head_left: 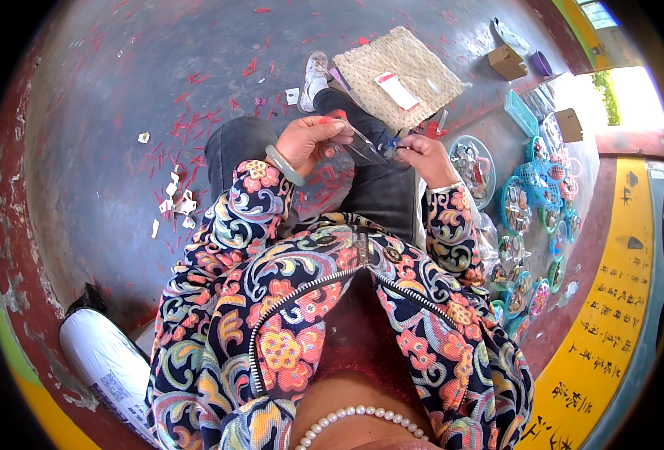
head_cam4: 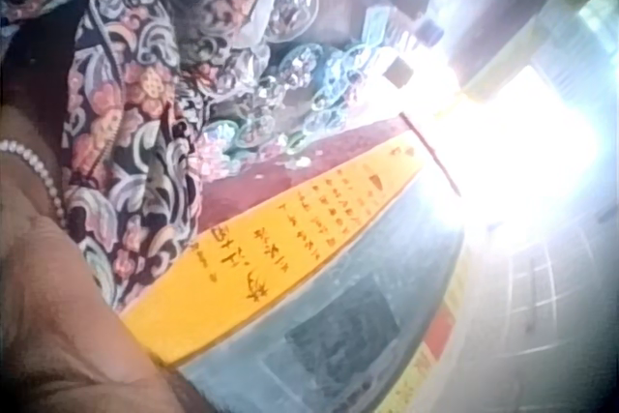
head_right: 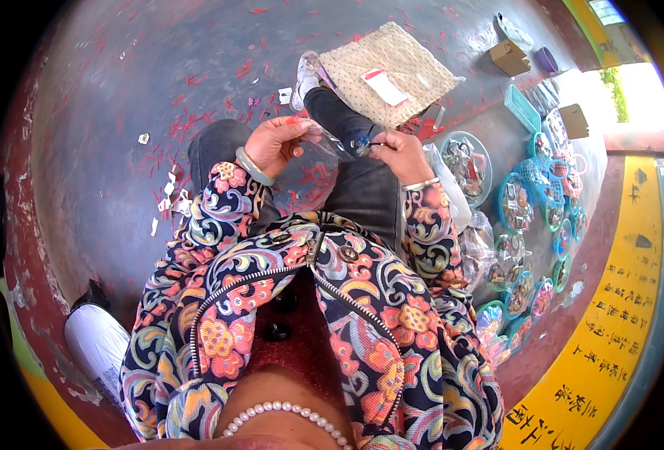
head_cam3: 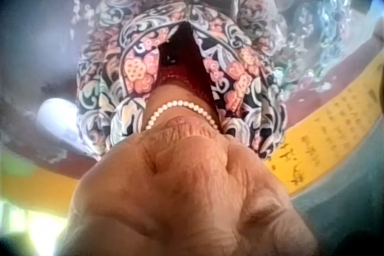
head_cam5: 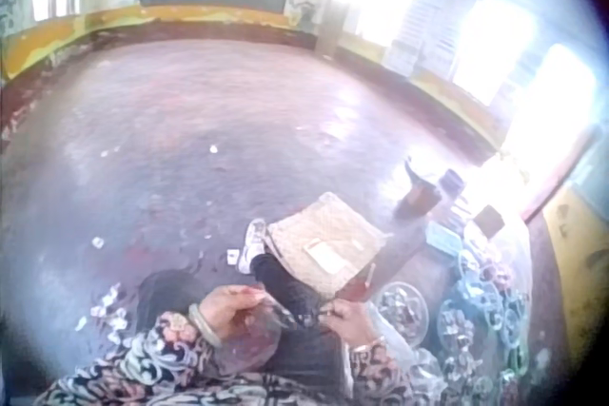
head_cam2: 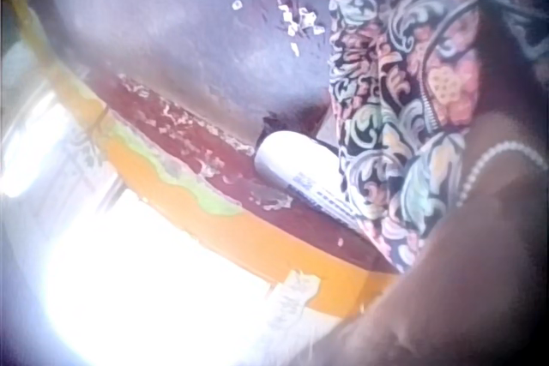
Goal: The person sits on the floor and repeatedly picks up small dark objects from a white bag, places them into clear plastic bags, and seals them. The person handles the items one by one, manipulating the plastic bags to close them before setting them aside.
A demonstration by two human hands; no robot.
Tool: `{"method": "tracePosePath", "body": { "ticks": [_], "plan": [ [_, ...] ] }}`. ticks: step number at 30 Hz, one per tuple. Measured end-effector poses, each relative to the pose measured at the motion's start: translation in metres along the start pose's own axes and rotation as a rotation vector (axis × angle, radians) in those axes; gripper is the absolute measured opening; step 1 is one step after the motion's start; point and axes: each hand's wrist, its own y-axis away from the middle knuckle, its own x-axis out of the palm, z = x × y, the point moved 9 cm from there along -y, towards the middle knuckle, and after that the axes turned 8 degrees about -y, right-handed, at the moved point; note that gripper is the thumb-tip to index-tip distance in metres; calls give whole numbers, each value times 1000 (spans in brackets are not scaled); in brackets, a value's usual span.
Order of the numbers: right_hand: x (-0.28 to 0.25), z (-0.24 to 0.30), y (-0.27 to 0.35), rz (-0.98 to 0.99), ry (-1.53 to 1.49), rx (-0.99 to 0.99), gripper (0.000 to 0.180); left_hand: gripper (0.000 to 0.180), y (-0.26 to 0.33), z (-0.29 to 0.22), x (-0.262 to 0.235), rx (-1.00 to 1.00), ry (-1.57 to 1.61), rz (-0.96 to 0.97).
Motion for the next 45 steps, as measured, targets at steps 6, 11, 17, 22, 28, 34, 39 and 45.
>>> {"method": "tracePosePath", "body": {
  "ticks": [6,11,17,22,28,34,39,45],
  "plan": [
    [-14,7,6,-102,-110,53,10,16,1,0,5,-16,-44,69],
    [-11,-1,9,-39,-65,136,10,16,2,-1,14,7,-190,105],
    [10,9,15,16,-321,173,8,15,7,-10,32,152,-384,232],
    [30,9,17,102,-591,228,8,14,16,-20,52,286,-517,379],
    [55,9,17,213,-898,216,11,12,24,-15,73,405,-609,619],
    [68,4,14,153,-1058,174,11,13,12,-1,58,307,-532,491],
    [65,-18,6,52,-1022,213,9,17,5,4,45,202,-390,376],
    [65,-35,1,45,-967,229,8,18,1,8,33,139,-233,280]
  ]
}}
